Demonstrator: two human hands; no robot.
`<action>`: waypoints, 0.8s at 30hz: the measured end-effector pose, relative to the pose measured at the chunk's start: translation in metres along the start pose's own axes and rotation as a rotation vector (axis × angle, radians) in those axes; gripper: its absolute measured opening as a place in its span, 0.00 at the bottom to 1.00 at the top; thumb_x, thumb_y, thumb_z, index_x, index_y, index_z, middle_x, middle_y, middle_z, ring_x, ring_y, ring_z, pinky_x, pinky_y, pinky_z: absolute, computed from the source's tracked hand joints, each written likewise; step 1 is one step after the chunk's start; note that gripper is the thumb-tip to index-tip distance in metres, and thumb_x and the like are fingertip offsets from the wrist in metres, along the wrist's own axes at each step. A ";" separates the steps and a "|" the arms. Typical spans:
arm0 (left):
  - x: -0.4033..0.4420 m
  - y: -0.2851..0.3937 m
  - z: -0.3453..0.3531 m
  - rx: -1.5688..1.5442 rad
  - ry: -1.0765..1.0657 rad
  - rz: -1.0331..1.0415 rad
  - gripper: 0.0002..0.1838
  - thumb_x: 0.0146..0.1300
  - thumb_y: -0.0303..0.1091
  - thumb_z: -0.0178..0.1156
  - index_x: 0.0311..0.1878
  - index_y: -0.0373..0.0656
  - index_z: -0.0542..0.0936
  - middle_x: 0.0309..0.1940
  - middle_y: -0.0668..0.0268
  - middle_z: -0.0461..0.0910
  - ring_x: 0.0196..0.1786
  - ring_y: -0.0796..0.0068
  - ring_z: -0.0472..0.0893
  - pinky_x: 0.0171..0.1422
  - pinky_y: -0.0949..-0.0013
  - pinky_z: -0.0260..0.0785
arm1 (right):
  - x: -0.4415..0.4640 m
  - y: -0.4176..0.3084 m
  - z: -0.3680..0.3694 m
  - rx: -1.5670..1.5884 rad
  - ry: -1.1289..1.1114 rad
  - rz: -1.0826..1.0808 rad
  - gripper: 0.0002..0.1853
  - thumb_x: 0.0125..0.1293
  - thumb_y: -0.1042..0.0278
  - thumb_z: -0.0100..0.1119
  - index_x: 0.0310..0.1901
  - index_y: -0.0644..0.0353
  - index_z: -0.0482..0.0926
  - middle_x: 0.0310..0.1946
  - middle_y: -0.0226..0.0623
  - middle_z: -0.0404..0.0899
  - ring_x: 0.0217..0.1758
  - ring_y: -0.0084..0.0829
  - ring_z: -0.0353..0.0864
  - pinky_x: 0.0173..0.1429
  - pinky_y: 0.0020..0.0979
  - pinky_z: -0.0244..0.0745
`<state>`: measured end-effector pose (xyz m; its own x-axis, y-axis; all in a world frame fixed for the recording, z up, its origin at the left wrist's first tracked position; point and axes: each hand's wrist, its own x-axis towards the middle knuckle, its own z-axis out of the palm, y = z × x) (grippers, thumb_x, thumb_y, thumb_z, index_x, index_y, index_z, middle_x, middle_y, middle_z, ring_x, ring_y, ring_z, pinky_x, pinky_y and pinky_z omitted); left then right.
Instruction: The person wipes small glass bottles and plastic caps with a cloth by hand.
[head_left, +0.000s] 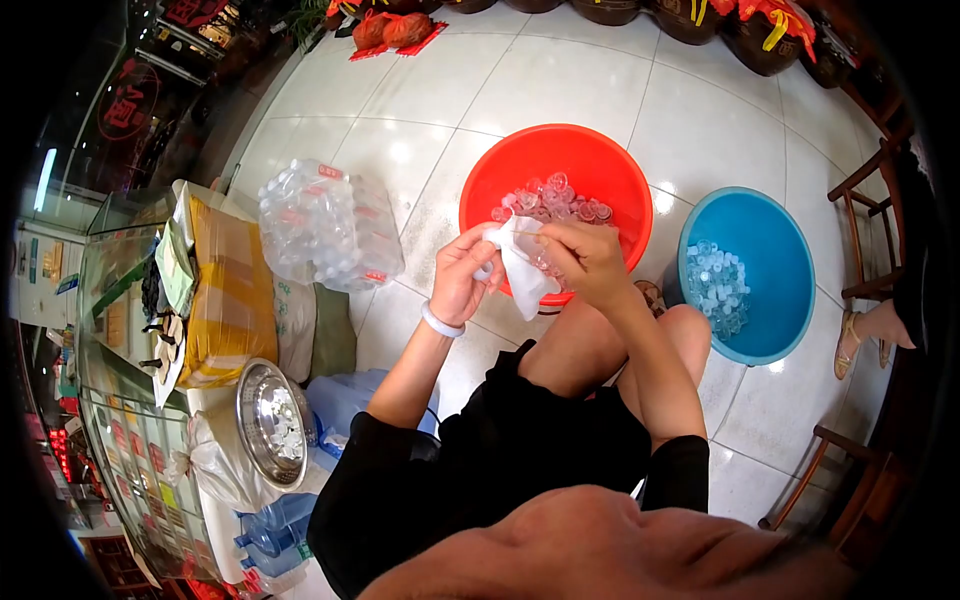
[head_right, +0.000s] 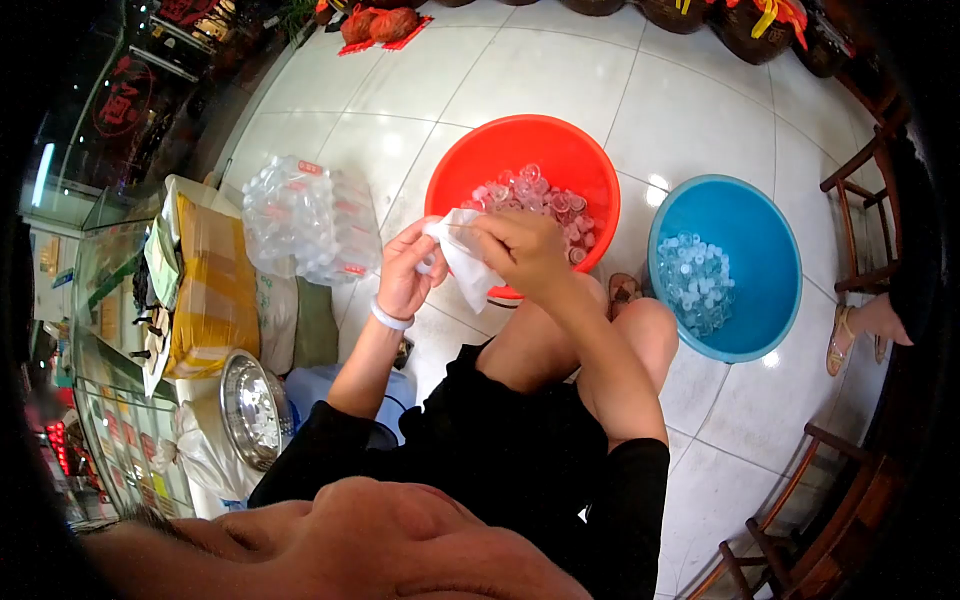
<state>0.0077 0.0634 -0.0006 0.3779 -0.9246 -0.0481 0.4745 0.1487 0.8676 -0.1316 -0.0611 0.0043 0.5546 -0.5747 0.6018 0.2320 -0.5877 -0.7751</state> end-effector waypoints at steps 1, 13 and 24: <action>0.000 0.000 0.001 0.000 0.001 -0.002 0.15 0.60 0.30 0.51 0.50 0.35 0.71 0.21 0.63 0.73 0.19 0.77 0.70 0.19 0.79 0.60 | -0.001 0.003 0.003 -0.086 -0.020 -0.067 0.04 0.51 0.73 0.54 0.28 0.58 0.78 0.17 0.38 0.73 0.16 0.32 0.73 0.21 0.30 0.65; -0.002 -0.002 0.005 0.166 -0.041 -0.013 0.15 0.60 0.31 0.51 0.48 0.31 0.71 0.25 0.62 0.74 0.18 0.78 0.70 0.20 0.78 0.60 | -0.007 0.012 0.010 -0.135 -0.207 -0.122 0.04 0.51 0.72 0.53 0.27 0.58 0.77 0.19 0.40 0.74 0.20 0.37 0.74 0.23 0.32 0.66; -0.006 0.003 0.016 0.300 0.015 0.144 0.16 0.57 0.25 0.52 0.49 0.30 0.71 0.23 0.64 0.74 0.20 0.80 0.71 0.22 0.80 0.61 | -0.012 -0.001 0.024 0.562 -0.066 0.511 0.08 0.57 0.71 0.51 0.32 0.65 0.78 0.17 0.30 0.74 0.21 0.16 0.70 0.24 0.23 0.65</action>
<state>-0.0058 0.0639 0.0095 0.4367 -0.8960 0.0802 0.1606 0.1654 0.9731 -0.1195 -0.0404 -0.0064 0.7450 -0.6515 0.1431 0.2959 0.1305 -0.9462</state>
